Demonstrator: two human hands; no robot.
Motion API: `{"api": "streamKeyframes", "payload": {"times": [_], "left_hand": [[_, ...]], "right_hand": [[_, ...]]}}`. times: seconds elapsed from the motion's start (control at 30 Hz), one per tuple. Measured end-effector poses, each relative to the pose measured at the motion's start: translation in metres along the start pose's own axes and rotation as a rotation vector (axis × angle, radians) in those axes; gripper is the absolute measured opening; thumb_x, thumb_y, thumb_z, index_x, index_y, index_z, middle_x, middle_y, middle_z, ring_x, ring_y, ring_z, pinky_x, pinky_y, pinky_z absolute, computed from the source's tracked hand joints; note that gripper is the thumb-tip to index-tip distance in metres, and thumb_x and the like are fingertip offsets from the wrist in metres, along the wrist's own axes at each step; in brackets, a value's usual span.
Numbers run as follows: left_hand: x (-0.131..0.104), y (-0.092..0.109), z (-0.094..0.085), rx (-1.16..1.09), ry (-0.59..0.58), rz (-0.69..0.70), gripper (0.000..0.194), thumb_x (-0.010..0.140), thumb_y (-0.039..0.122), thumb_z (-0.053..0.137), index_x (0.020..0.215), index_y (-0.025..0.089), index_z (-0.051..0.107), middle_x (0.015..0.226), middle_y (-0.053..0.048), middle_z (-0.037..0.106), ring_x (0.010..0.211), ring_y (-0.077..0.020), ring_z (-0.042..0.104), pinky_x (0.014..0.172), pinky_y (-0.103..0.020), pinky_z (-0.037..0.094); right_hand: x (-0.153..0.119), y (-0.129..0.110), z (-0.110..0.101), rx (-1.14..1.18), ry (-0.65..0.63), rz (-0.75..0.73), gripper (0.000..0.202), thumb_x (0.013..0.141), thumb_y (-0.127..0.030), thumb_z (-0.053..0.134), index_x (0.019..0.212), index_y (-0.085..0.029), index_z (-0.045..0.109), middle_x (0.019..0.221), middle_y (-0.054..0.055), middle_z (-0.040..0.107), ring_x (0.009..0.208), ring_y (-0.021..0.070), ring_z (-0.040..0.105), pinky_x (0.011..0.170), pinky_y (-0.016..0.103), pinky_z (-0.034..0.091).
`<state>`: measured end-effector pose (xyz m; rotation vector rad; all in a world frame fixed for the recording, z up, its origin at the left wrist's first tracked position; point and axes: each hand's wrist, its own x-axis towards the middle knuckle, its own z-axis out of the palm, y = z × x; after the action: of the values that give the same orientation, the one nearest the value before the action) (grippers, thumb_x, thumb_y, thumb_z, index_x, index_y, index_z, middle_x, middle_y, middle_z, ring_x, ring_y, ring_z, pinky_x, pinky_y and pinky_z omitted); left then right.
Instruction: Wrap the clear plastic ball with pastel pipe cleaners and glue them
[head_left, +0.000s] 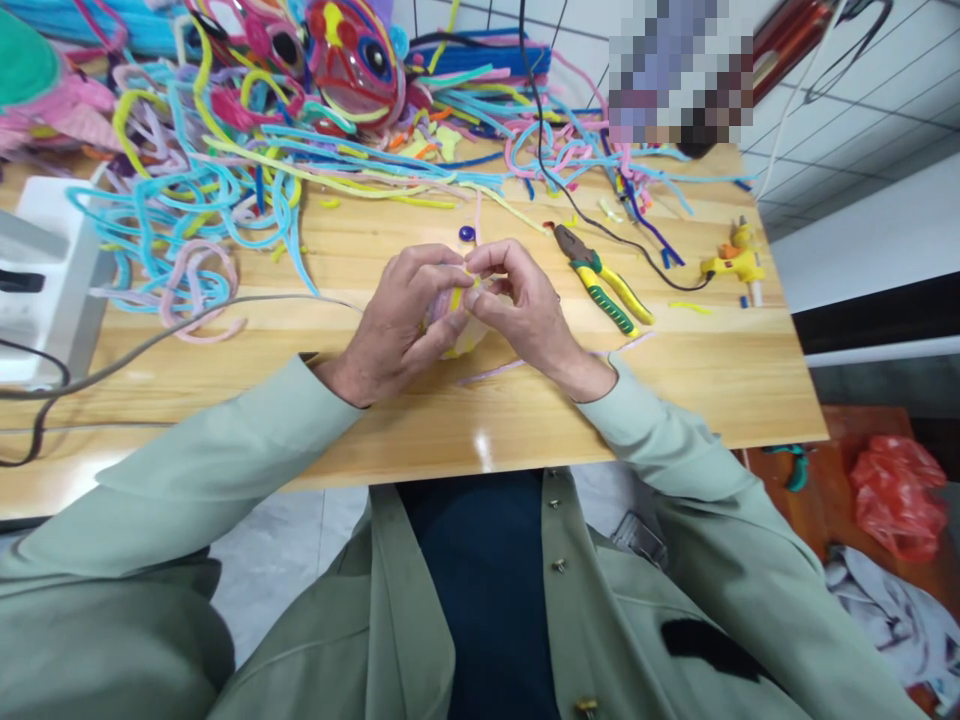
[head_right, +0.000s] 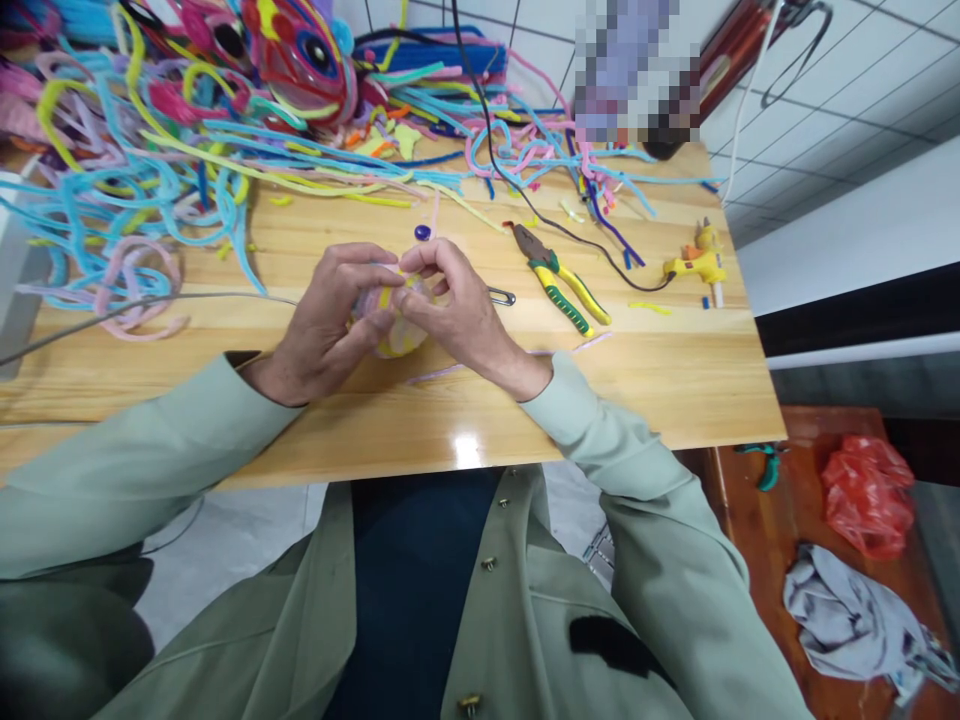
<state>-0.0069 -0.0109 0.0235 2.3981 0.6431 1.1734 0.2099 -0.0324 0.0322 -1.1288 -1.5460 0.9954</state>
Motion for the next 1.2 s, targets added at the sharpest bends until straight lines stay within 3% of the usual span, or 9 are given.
{"api": "streamKeyframes", "payload": {"times": [0.23,0.43,0.67,0.83,1.03,1.2], "left_hand": [[0.000,-0.005,-0.002,0.027,-0.049,-0.043,0.030,0.119,0.049,0.047,0.144,0.037,0.059,0.145,-0.011,0.066,0.143,-0.0318,0.064,0.121,-0.062,0.055],[0.000,-0.009,-0.001,-0.040,-0.021,0.020,0.033,0.117,0.051,0.054,0.148,0.039,0.056,0.145,-0.011,0.065,0.141,-0.0329,0.064,0.118,-0.064,0.057],[0.001,-0.005,-0.006,-0.024,-0.122,-0.025,0.042,0.115,0.056,0.057,0.153,0.039,0.050,0.153,-0.013,0.062,0.149,-0.0357,0.060,0.124,-0.067,0.052],[0.000,-0.002,-0.006,-0.020,-0.090,0.008,0.048,0.115,0.054,0.058,0.160,0.040,0.045,0.150,-0.014,0.063,0.146,-0.0339,0.061,0.122,-0.066,0.054],[-0.001,-0.002,-0.005,-0.006,-0.091,-0.003,0.041,0.116,0.050,0.059,0.155,0.040,0.050,0.149,-0.010,0.064,0.143,-0.0335,0.063,0.121,-0.063,0.054],[-0.001,0.000,-0.003,-0.015,-0.055,0.014,0.046,0.115,0.048,0.061,0.158,0.039,0.048,0.146,-0.011,0.064,0.140,-0.0322,0.063,0.118,-0.059,0.056]], "right_hand": [[0.001,0.002,0.002,-0.004,0.007,0.009,0.048,0.089,-0.068,0.084,0.110,-0.029,0.066,0.120,0.003,0.073,0.110,0.0236,0.067,0.099,0.044,0.058],[0.001,0.004,0.002,0.009,0.027,0.016,0.043,0.091,-0.062,0.084,0.111,-0.028,0.067,0.118,0.002,0.073,0.109,0.0224,0.066,0.096,0.041,0.058],[0.000,0.005,0.002,0.006,0.023,0.016,0.041,0.093,-0.060,0.083,0.112,-0.028,0.067,0.117,0.001,0.071,0.109,0.0211,0.066,0.095,0.039,0.058],[-0.005,0.000,0.001,-0.036,0.043,-0.050,0.033,0.096,-0.053,0.078,0.115,-0.026,0.069,0.119,0.003,0.073,0.111,0.0225,0.067,0.096,0.043,0.055],[-0.010,-0.005,-0.001,-0.041,0.022,-0.071,0.045,0.095,-0.068,0.078,0.115,-0.028,0.068,0.119,0.003,0.074,0.114,0.0236,0.068,0.097,0.043,0.055],[-0.011,-0.004,-0.004,0.030,0.012,-0.042,0.040,0.102,-0.066,0.073,0.112,-0.028,0.069,0.122,0.004,0.074,0.115,0.0231,0.069,0.100,0.042,0.055]]}}
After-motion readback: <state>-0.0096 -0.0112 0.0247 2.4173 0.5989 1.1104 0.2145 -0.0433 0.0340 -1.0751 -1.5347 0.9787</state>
